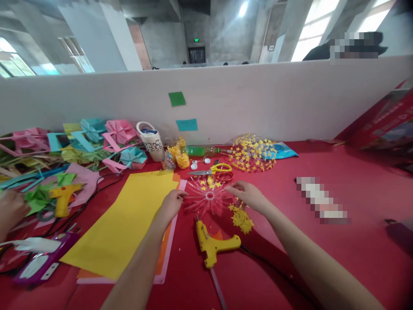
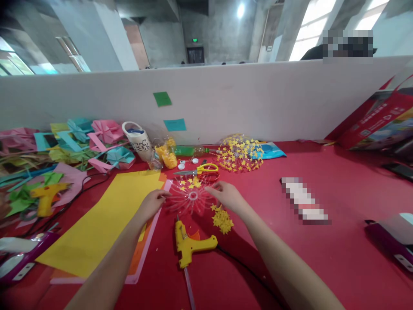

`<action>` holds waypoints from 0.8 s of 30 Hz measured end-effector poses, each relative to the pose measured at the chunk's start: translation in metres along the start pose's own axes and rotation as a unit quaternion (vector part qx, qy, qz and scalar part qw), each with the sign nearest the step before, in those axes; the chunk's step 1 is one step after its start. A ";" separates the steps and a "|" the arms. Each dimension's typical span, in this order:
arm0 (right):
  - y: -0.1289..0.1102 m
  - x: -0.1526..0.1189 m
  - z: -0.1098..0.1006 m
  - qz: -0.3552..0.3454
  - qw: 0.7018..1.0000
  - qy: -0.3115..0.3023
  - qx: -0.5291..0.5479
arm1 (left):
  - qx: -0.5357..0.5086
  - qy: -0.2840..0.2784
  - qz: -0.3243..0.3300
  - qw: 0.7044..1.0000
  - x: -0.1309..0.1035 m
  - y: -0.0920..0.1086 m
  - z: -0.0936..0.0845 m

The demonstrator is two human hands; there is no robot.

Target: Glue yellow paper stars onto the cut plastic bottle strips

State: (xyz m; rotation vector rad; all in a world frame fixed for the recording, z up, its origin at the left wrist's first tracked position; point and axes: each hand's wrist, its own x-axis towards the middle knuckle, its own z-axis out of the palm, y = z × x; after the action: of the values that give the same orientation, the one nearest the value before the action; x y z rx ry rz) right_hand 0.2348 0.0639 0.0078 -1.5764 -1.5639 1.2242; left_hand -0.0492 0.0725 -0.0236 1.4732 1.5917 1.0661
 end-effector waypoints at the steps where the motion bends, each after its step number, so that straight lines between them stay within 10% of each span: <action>1: -0.001 0.003 0.005 0.009 1.000 -0.014 0.013 | 0.005 -0.022 0.013 1.000 0.004 -0.001 0.003; 8: -0.006 0.017 0.032 0.058 0.990 -0.040 0.121 | -0.002 -0.147 0.066 0.987 0.018 0.004 0.023; 24: -0.048 -0.001 0.008 -0.022 0.971 -0.036 0.235 | -0.306 -0.150 -0.039 0.939 -0.013 0.049 0.036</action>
State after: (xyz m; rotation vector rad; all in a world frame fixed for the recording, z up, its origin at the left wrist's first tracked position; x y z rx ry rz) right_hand 0.2072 0.0672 0.0476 -1.1955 -1.2222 1.5060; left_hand 0.0047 0.0640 0.0059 1.0712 0.9704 1.0975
